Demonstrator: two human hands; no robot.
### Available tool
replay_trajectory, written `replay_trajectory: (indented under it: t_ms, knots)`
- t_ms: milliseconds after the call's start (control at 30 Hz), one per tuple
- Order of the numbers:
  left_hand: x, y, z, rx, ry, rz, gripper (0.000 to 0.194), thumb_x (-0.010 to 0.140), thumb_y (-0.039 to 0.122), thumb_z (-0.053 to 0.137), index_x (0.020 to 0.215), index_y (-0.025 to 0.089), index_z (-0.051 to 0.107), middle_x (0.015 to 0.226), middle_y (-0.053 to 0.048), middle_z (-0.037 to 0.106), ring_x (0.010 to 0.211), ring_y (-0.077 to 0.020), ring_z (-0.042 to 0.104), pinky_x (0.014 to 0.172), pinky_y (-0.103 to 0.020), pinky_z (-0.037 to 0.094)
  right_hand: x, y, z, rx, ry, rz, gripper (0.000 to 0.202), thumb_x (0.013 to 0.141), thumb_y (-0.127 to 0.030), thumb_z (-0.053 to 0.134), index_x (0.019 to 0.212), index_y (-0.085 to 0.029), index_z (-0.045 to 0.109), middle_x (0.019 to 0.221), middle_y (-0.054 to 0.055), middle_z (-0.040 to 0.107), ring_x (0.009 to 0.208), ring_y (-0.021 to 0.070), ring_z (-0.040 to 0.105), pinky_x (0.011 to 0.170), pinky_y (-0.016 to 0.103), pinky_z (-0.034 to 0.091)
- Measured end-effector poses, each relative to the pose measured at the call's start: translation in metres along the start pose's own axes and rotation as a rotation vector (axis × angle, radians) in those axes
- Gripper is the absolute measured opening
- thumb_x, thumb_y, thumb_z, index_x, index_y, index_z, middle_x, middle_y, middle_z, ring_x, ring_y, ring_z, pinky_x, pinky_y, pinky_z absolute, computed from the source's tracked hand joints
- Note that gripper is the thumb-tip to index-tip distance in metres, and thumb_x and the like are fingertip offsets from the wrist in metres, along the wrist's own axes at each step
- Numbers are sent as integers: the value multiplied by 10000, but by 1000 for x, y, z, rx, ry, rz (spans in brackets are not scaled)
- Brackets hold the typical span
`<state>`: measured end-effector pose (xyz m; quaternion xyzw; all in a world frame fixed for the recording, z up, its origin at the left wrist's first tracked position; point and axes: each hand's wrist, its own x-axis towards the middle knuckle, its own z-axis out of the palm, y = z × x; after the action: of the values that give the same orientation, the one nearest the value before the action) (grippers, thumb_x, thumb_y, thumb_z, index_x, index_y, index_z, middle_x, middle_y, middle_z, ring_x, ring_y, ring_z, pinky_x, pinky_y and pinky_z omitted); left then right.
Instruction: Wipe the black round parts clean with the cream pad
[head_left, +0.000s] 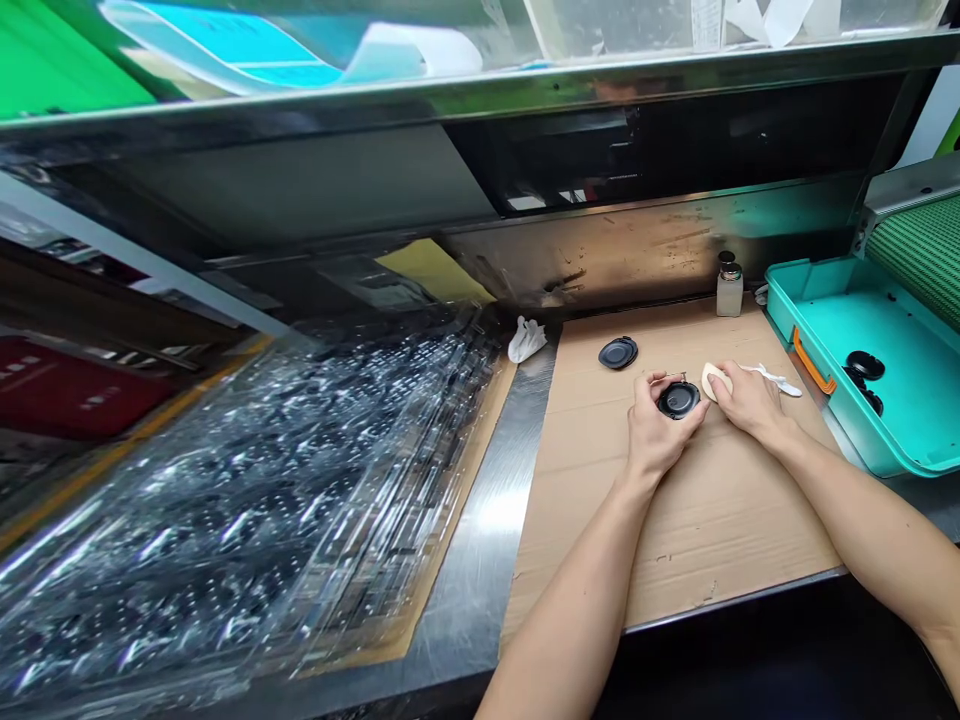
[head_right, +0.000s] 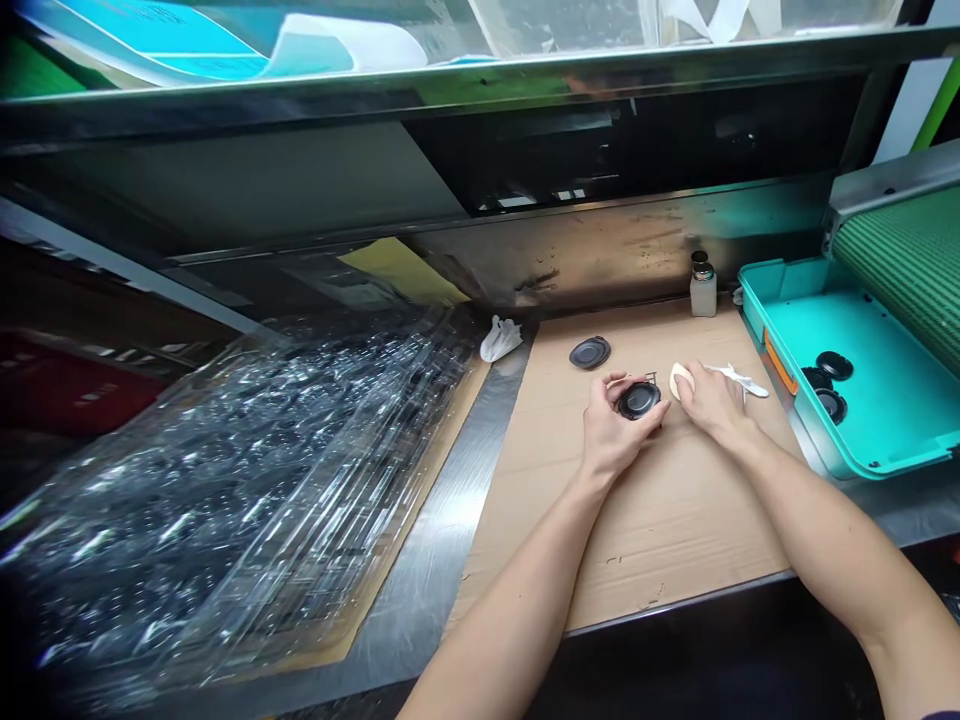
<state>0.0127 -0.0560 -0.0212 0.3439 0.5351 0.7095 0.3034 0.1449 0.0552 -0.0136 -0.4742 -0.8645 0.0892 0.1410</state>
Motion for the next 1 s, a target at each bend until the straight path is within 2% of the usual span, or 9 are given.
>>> replay_trajectory:
  t_ms: [100,300,500,667,733,800,867,933,1000]
  knots:
    - [-1,2,2,86,38,96,724,582,158,921,1190,250,540,1211,-88,700,1242,-259,614,1113,-355,410,0,-1,-1,-15,-2,1,413,1040,-472,369,1261,-244,633,1049,98,752,971,278,687,839,342,423]
    - [0,-5,1,443,-27,439,745,721,273,846,1316,242,398,1282,-127,669,1147,-228,674,1009,-390,519,0,0,0,-11,8,0,400,1036,-468,375,1258,-262,635,1038,90,754,972,285,689,819,343,424]
    - [-2,-4,1,474,-54,457,737,743,305,832,1341,251,405,1289,-127,667,1172,-230,660,1026,-386,507,1,1,2,-5,11,5,415,1036,-485,371,1275,-266,630,1071,95,752,985,287,685,831,352,426]
    - [-6,5,5,312,-47,279,713,684,317,884,1279,264,496,1316,-101,655,1234,-222,620,1085,-344,452,1,1,2,-1,12,10,422,1034,-490,374,1288,-268,627,1056,96,753,976,289,686,818,351,433]
    - [-3,8,7,177,-21,119,642,703,380,875,1234,253,537,1243,-98,691,1141,-214,664,979,-308,509,1,1,3,7,22,10,424,1029,-496,384,1288,-269,632,1028,97,756,954,293,690,802,352,437]
    - [4,9,5,-22,-20,-143,535,830,537,731,1218,216,549,1086,-122,738,859,-190,712,712,-266,543,1,1,3,23,35,8,414,1021,-487,404,1271,-262,646,998,98,759,926,294,694,791,354,440]
    - [12,10,-1,-250,-60,-423,529,970,624,450,1228,172,549,975,-156,751,609,-157,653,503,-232,453,1,3,5,65,61,4,399,1011,-473,430,1249,-252,661,981,98,759,909,291,694,793,356,446]
    - [20,11,-8,-428,-95,-593,564,1031,578,257,1236,146,557,995,-191,751,574,-156,645,464,-225,430,2,4,6,181,113,-12,384,998,-466,459,1236,-247,666,1011,88,759,915,279,690,805,352,456]
    - [24,11,-12,-518,-79,-644,548,1050,520,219,1221,141,576,1042,-196,748,665,-176,694,521,-234,489,4,5,6,380,171,-28,386,985,-484,482,1229,-244,661,1002,65,758,875,250,687,784,334,471]
